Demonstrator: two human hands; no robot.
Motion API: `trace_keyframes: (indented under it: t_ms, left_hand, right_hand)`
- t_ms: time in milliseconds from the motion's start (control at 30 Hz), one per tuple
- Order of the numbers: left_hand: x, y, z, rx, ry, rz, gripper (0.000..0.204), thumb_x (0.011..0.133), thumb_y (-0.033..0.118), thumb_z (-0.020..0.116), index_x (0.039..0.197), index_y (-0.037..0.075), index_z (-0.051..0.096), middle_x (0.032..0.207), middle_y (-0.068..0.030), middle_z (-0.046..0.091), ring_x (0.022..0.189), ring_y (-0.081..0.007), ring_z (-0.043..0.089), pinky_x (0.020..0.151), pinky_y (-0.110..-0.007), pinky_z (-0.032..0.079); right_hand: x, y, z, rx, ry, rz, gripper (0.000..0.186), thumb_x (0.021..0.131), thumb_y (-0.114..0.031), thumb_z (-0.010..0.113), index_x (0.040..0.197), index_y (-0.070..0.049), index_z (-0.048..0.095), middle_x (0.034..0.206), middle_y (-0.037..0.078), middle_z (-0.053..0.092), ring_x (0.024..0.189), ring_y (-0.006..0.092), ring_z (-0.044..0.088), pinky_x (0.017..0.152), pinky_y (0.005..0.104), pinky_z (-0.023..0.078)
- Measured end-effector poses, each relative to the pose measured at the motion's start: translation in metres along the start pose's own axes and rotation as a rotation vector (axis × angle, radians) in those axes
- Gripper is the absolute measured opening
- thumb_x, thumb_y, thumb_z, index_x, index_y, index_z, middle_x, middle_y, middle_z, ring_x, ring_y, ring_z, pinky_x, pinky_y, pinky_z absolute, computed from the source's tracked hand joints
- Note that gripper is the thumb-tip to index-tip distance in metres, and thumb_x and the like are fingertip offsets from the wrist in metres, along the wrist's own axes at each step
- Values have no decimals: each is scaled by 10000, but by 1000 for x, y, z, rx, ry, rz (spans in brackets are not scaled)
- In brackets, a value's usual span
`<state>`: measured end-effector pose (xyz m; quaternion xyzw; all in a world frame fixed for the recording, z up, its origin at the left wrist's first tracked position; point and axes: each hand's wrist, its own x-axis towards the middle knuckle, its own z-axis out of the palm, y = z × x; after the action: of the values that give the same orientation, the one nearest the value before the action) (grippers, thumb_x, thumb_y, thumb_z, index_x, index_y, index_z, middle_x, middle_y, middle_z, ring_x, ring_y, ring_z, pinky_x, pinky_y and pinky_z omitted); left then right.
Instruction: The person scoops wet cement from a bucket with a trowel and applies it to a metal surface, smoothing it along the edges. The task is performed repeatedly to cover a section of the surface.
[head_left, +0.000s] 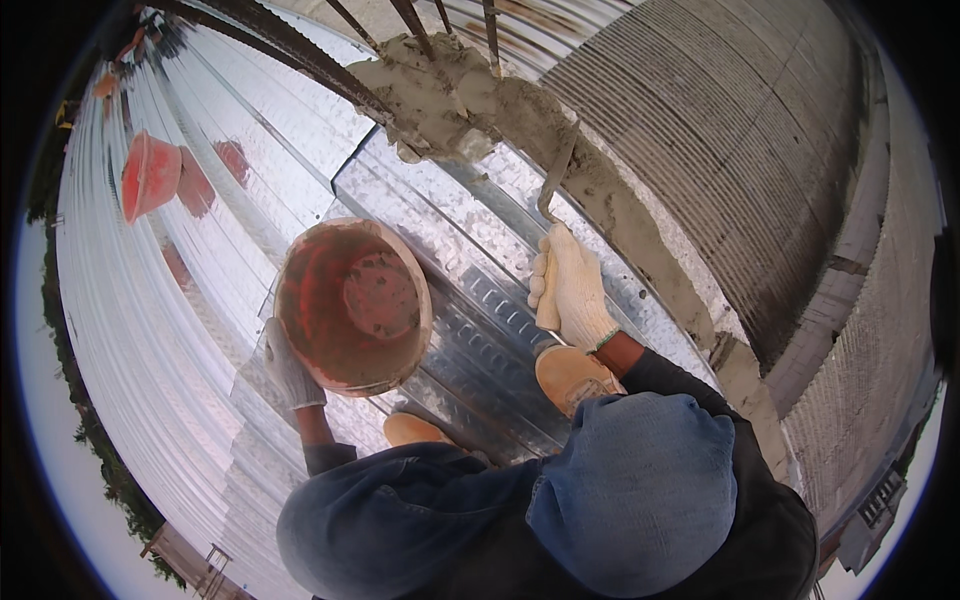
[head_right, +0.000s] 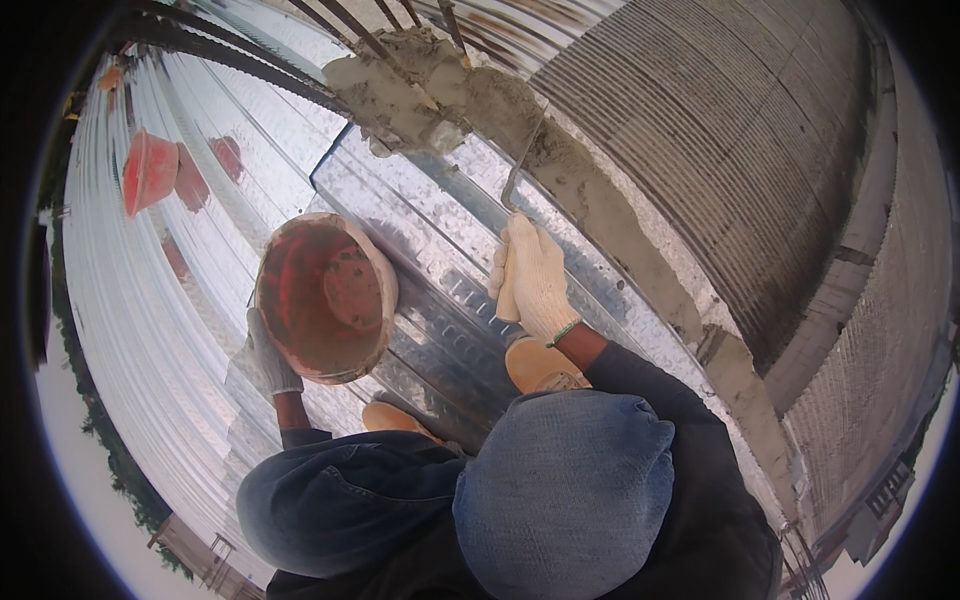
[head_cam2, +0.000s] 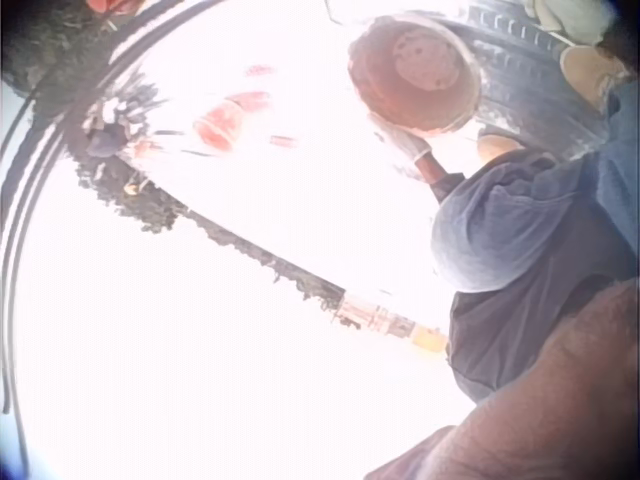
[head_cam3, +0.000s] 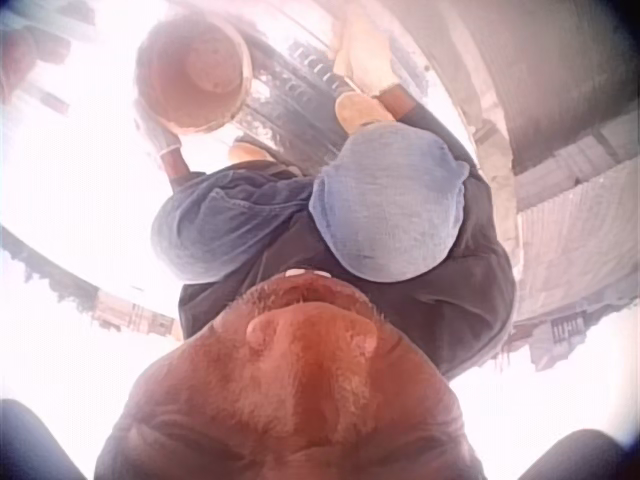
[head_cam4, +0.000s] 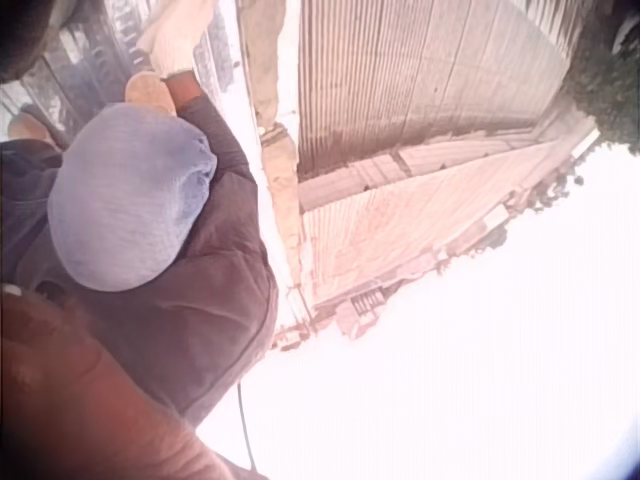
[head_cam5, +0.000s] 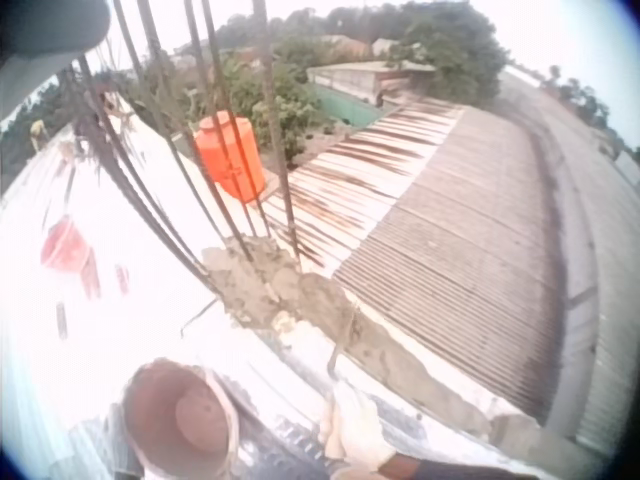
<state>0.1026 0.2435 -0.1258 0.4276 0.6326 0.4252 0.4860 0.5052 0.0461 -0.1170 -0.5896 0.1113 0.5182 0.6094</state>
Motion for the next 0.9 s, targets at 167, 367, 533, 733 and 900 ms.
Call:
trace_keyframes:
  t_ms: [167,367,533,733,900]
  left_hand:
    - [0,-4,-3,-34,-30,-12,414,1143,385,686,1213,-15,767,1096,-74,789,916,-187,747,807,-341,622]
    - [3,-6,-12,26,19,28,398,1151,369,674,1223,-11,766,1116,-83,796,932,-196,759,816,-342,627]
    - [4,-6,-6,99,18,5,400,1157,365,662,1245,-14,753,1158,-91,794,977,-202,762,849,-345,630]
    - [5,-12,-22,116,-22,-2,408,1162,366,653,1296,-9,741,1212,-90,781,1025,-198,752,881,-342,619]
    - [1,-12,-28,155,50,-5,443,1172,379,636,1326,-24,736,1221,-92,776,1030,-185,739,882,-334,611]
  right_hand:
    - [-17,-42,-22,-515,-56,-131,408,1135,-428,562,1169,-23,597,818,78,636,594,172,622,552,358,523]
    - [41,-142,-67,-1415,-121,-555,479,1115,-408,579,1161,61,666,913,252,705,891,367,747,844,483,561]
    - [126,-239,-69,-1895,-392,-683,506,1133,-483,592,1100,6,717,912,207,713,866,358,693,831,489,544]
    - [179,-250,-52,-2005,-664,-777,540,1117,-507,591,1071,15,717,933,234,727,909,435,704,863,544,550]
    - [156,-247,-83,-2207,-767,-601,474,1117,-446,584,1038,2,717,876,254,711,858,475,710,823,570,559]
